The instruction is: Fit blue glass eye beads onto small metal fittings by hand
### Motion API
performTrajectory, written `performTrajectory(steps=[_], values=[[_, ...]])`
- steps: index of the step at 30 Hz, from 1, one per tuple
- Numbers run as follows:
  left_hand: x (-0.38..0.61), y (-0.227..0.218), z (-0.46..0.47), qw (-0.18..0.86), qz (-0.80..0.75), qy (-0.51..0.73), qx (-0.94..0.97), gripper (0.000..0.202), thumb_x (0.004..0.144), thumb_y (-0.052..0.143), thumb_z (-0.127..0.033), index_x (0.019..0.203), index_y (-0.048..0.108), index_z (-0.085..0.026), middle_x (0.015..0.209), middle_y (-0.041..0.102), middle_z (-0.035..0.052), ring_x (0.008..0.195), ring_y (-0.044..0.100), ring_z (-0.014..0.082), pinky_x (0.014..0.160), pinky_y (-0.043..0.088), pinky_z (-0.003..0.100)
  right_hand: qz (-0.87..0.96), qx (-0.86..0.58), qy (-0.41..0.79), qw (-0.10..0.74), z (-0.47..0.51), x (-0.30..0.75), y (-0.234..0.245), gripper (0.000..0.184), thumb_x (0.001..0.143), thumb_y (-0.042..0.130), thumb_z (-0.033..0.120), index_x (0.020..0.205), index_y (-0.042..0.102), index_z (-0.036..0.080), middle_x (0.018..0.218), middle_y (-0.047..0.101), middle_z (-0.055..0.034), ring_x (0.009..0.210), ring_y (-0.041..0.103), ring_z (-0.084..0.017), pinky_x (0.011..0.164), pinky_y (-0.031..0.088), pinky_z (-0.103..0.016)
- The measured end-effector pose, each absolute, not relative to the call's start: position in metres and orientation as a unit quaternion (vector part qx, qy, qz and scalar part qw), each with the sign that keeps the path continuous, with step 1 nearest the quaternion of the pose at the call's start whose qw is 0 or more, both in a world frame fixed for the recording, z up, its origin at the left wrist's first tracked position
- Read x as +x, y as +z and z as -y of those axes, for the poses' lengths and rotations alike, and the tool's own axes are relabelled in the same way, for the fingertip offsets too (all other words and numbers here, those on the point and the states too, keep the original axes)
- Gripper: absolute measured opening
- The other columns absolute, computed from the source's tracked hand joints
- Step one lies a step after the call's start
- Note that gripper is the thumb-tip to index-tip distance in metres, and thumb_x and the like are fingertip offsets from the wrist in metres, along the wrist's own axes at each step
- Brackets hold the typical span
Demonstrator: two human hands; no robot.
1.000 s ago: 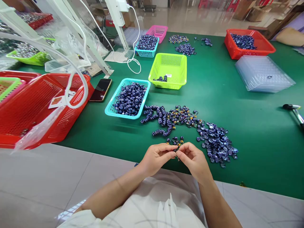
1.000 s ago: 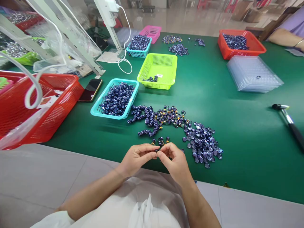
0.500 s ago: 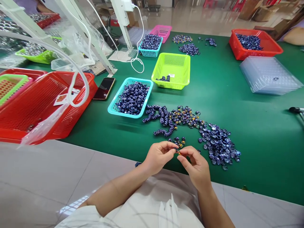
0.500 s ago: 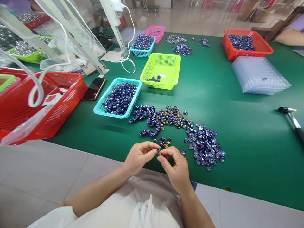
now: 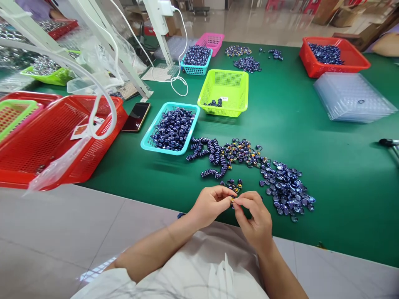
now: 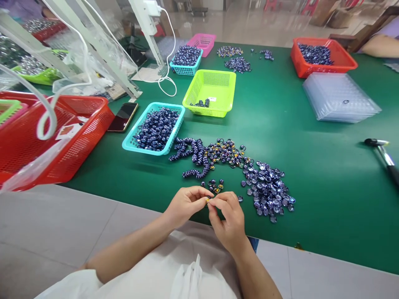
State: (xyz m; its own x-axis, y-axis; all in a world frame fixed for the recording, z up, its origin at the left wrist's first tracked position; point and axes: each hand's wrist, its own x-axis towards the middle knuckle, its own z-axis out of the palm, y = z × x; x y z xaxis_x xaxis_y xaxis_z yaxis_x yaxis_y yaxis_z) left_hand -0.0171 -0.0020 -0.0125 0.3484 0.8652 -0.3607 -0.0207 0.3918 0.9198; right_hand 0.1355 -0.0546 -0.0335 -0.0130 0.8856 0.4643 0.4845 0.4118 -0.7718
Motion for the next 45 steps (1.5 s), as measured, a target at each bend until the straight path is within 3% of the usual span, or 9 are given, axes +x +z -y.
performTrajectory(steps=[6,12,21,28,32,35,39,45], values=[[-0.023,-0.014,0.003,0.662,-0.469,0.272,0.518,0.029,0.081,0.063,-0.025,0.103,0.077,-0.012,0.090,0.074,0.0085,0.068,0.063,0.0145,0.063,0.054,0.025,0.696,-0.529,0.206,0.439,0.053,0.140,-0.029,0.014,0.090,0.057,0.010,0.098,0.058,0.022,0.091,0.061,-0.0033,0.086,0.058,-0.018,0.077,0.047,-0.034],[-0.029,-0.014,0.006,0.630,-0.436,0.266,0.585,0.034,0.086,0.061,-0.023,0.116,0.074,-0.014,0.102,0.072,0.0099,0.077,0.067,0.0166,0.070,0.058,0.028,0.640,-0.567,0.325,0.405,0.050,0.144,-0.019,0.010,0.096,0.053,0.020,0.087,0.058,0.022,0.085,0.060,-0.0004,0.079,0.057,-0.014,0.071,0.045,-0.027],[-0.024,-0.019,0.009,0.588,-0.449,0.317,0.593,0.026,0.086,0.067,-0.030,0.107,0.078,-0.019,0.092,0.077,0.0075,0.083,0.069,0.0196,0.075,0.058,0.028,0.513,-0.619,0.422,0.418,0.053,0.139,-0.028,0.016,0.094,0.058,0.038,0.089,0.057,0.022,0.080,0.059,0.0019,0.073,0.055,-0.013,0.067,0.044,-0.026],[-0.027,-0.001,0.002,0.621,-0.483,0.350,0.508,0.019,0.081,0.070,-0.028,0.092,0.078,-0.015,0.088,0.076,0.0085,0.079,0.070,0.0191,0.072,0.056,0.027,0.479,-0.596,0.456,0.456,0.061,0.137,-0.026,0.016,0.094,0.059,0.039,0.094,0.060,0.023,0.081,0.058,0.0021,0.071,0.054,-0.011,0.066,0.044,-0.024],[-0.028,0.007,-0.003,0.643,-0.485,0.372,0.461,0.016,0.079,0.072,-0.028,0.087,0.078,-0.015,0.082,0.075,0.0061,0.076,0.069,0.0167,0.069,0.055,0.023,0.428,-0.558,0.547,0.454,0.064,0.131,-0.025,0.021,0.091,0.063,0.042,0.100,0.065,0.023,0.084,0.063,0.0000,0.070,0.058,-0.012,0.064,0.048,-0.024],[-0.025,0.011,-0.003,0.664,-0.473,0.373,0.442,0.019,0.078,0.074,-0.031,0.088,0.077,-0.015,0.076,0.073,0.0049,0.067,0.067,0.0147,0.061,0.054,0.022,0.358,-0.502,0.634,0.468,0.063,0.122,-0.030,0.026,0.087,0.069,0.043,0.100,0.066,0.021,0.084,0.066,-0.0014,0.068,0.061,-0.013,0.060,0.051,-0.025],[-0.021,0.012,0.002,0.688,-0.455,0.377,0.421,0.028,0.078,0.074,-0.038,0.091,0.075,-0.014,0.070,0.069,0.0035,0.051,0.061,0.0126,0.046,0.052,0.023,0.257,-0.449,0.670,0.533,0.059,0.110,-0.036,0.022,0.085,0.072,0.041,0.088,0.065,0.020,0.073,0.066,0.0000,0.063,0.061,-0.012,0.056,0.052,-0.024],[-0.022,0.004,0.004,0.634,-0.468,0.414,0.455,0.027,0.078,0.075,-0.036,0.092,0.078,-0.014,0.090,0.075,0.0077,0.076,0.069,0.0178,0.069,0.058,0.027,0.215,-0.470,0.615,0.595,0.055,0.110,-0.034,0.022,0.081,0.075,0.037,0.084,0.062,0.019,0.076,0.068,-0.0019,0.060,0.062,-0.012,0.052,0.052,-0.024]])
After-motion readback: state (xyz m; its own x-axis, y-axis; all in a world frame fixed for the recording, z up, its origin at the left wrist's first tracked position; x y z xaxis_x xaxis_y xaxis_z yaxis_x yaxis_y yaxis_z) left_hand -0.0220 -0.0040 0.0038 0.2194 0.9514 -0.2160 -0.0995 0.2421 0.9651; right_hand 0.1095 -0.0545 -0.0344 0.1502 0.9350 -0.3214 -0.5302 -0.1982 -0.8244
